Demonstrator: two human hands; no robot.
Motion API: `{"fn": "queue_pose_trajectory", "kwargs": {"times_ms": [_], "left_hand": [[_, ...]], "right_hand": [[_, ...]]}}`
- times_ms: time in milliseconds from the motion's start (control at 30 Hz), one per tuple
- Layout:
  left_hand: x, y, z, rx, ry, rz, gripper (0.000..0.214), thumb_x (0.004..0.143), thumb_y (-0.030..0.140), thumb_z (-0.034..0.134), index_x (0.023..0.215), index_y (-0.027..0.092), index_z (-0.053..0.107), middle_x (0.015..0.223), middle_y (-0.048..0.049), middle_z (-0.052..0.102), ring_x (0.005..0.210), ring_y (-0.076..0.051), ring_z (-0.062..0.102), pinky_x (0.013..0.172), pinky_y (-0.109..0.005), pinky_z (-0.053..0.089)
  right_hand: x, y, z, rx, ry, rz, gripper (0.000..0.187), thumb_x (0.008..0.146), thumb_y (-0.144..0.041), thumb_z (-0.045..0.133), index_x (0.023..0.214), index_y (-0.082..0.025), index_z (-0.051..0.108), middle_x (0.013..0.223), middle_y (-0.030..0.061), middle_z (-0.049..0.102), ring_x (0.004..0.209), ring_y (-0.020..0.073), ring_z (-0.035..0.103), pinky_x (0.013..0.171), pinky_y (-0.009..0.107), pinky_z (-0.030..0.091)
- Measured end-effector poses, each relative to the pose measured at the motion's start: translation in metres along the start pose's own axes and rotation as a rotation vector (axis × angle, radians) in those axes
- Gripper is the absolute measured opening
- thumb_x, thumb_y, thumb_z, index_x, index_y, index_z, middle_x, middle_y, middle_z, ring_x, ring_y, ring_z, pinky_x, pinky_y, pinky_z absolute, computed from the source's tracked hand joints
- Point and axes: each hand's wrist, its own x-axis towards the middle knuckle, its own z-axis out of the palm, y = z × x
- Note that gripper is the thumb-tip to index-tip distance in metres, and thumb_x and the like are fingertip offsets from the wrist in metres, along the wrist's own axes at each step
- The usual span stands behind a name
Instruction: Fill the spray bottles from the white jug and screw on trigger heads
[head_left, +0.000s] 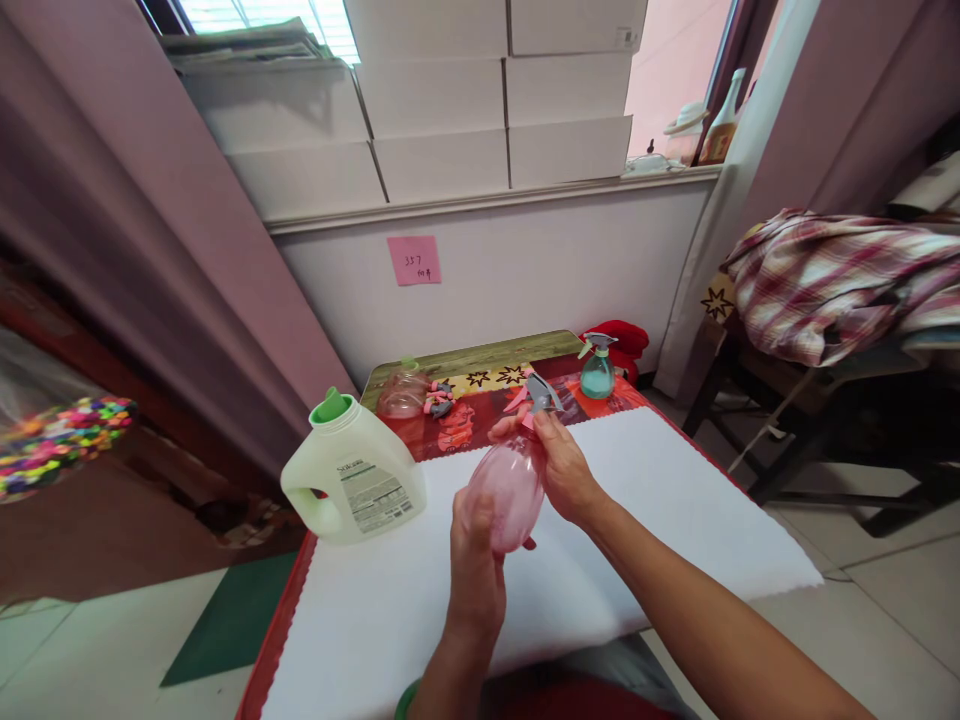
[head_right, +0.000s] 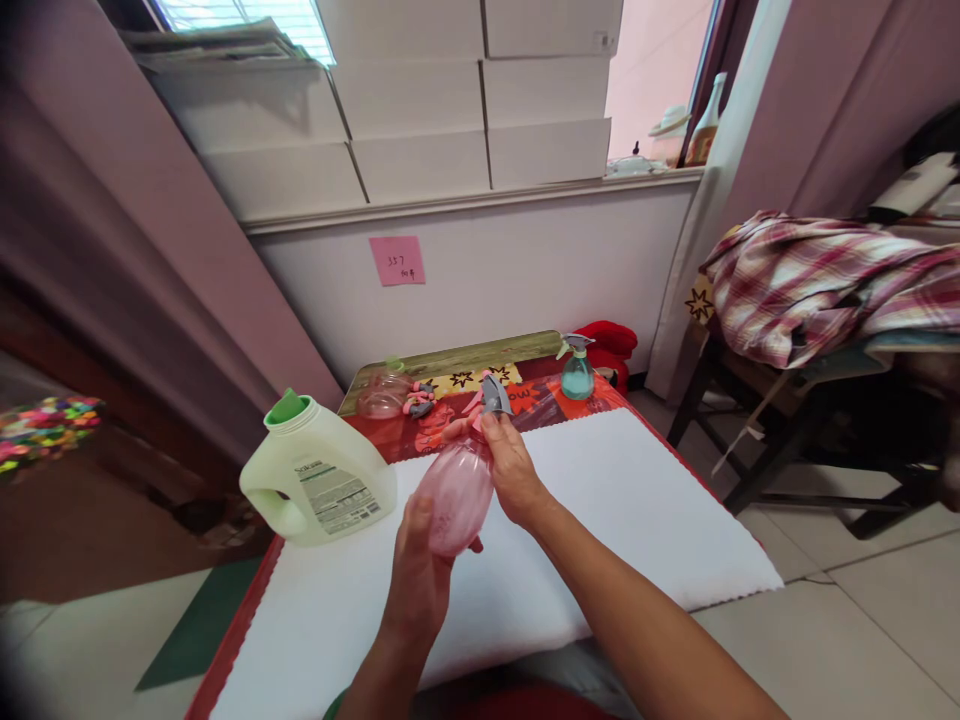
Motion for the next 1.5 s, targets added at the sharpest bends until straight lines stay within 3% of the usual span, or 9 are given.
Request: {"fn": "queue_pose_trajectory", "kwargs": {"times_ms": [200, 433, 600, 667, 767, 900, 1133, 1267, 1500], "left_hand": [[0.01, -0.037, -0.015, 0.453, 0.17, 0.647, 0.085, 0.067, 0.049, 0.088, 0.137, 0.023, 0.045, 0.133, -0.0147, 0.055, 0.119, -0.033, 0.06, 0.097, -0.048, 0.053], [0.027, -0.045, -0.024, 0.885, 0.26, 1.362, 0.102, 0.071, 0.031, 0.088, 0.156, 0.024, 0.032, 0.144, -0.0193, 0.049, 0.131, -0.037, 0.051, 0.103, -0.058, 0.048], [0.019, -0.038, -0.021, 0.702, -0.022, 1.141, 0.109, 0.072, 0.045, 0.085, 0.159, 0.027, 0.023, 0.161, -0.0216, 0.032, 0.147, -0.042, 0.037, 0.111, -0.062, 0.041], [0.015, -0.029, -0.016, 0.332, -0.055, 0.819, 0.099, 0.08, 0.064, 0.071, 0.159, 0.029, 0.022, 0.165, -0.0197, 0.028, 0.149, -0.039, 0.036, 0.11, -0.056, 0.043], [0.016, -0.009, -0.01, -0.177, -0.097, 0.061, 0.078, 0.091, 0.076, 0.041, 0.148, 0.023, 0.044, 0.144, -0.0189, 0.059, 0.123, -0.032, 0.064, 0.086, -0.042, 0.059], [0.023, 0.009, -0.016, -0.352, -0.552, -0.591, 0.086, 0.088, 0.08, 0.041, 0.127, 0.007, 0.063, 0.095, -0.0216, 0.076, 0.059, -0.023, 0.07, 0.04, -0.027, 0.046], [0.014, 0.007, -0.01, -0.362, -0.333, -0.455, 0.07, 0.085, 0.071, 0.058, 0.123, 0.013, 0.065, 0.097, -0.0158, 0.075, 0.069, -0.02, 0.069, 0.056, -0.028, 0.051], [0.012, -0.001, -0.004, -0.152, -0.262, -0.063, 0.061, 0.081, 0.058, 0.072, 0.126, 0.018, 0.059, 0.111, -0.012, 0.07, 0.076, -0.019, 0.066, 0.058, -0.028, 0.05], [0.018, -0.018, -0.006, 0.466, 0.014, 0.616, 0.087, 0.066, 0.04, 0.091, 0.139, 0.024, 0.046, 0.137, -0.0137, 0.057, 0.125, -0.031, 0.058, 0.104, -0.046, 0.048]], "right_hand": [[-0.004, -0.003, 0.009, -0.028, 0.077, -0.027, 0.036, 0.091, -0.06, 0.063, 0.096, -0.024, 0.06, 0.094, 0.0033, 0.076, 0.092, 0.0214, 0.071, 0.085, 0.035, 0.054], [-0.007, -0.004, 0.019, 0.047, 0.146, -0.042, 0.034, 0.09, -0.057, 0.064, 0.092, -0.024, 0.058, 0.084, 0.0013, 0.074, 0.086, 0.0216, 0.071, 0.079, 0.035, 0.056], [-0.004, -0.009, 0.015, 0.01, 0.097, -0.166, 0.029, 0.093, -0.053, 0.061, 0.093, -0.024, 0.059, 0.081, 0.0012, 0.073, 0.085, 0.0209, 0.071, 0.079, 0.035, 0.056], [-0.003, -0.011, 0.012, -0.009, 0.064, -0.202, 0.027, 0.095, -0.051, 0.059, 0.096, -0.024, 0.06, 0.081, 0.0011, 0.073, 0.086, 0.0208, 0.07, 0.08, 0.036, 0.056], [-0.002, -0.012, 0.009, -0.013, 0.02, -0.209, 0.026, 0.096, -0.05, 0.059, 0.096, -0.024, 0.06, 0.081, 0.0015, 0.073, 0.085, 0.0209, 0.071, 0.079, 0.036, 0.056], [-0.001, -0.01, 0.005, -0.029, -0.028, -0.168, 0.03, 0.094, -0.053, 0.06, 0.097, -0.024, 0.06, 0.081, 0.0026, 0.073, 0.087, 0.0224, 0.071, 0.077, 0.036, 0.057], [0.001, -0.016, 0.002, -0.126, -0.087, -0.117, 0.035, 0.092, -0.059, 0.06, 0.096, -0.025, 0.061, 0.092, 0.0047, 0.076, 0.098, 0.025, 0.071, 0.087, 0.039, 0.055], [0.003, -0.02, 0.001, -0.156, -0.039, -0.086, 0.039, 0.089, -0.063, 0.063, 0.093, -0.025, 0.061, 0.093, 0.0053, 0.078, 0.099, 0.0259, 0.071, 0.087, 0.04, 0.055], [0.005, -0.024, 0.004, -0.203, 0.035, -0.087, 0.039, 0.089, -0.061, 0.064, 0.1, -0.024, 0.062, 0.102, 0.0051, 0.077, 0.097, 0.0238, 0.07, 0.086, 0.037, 0.054]]}}
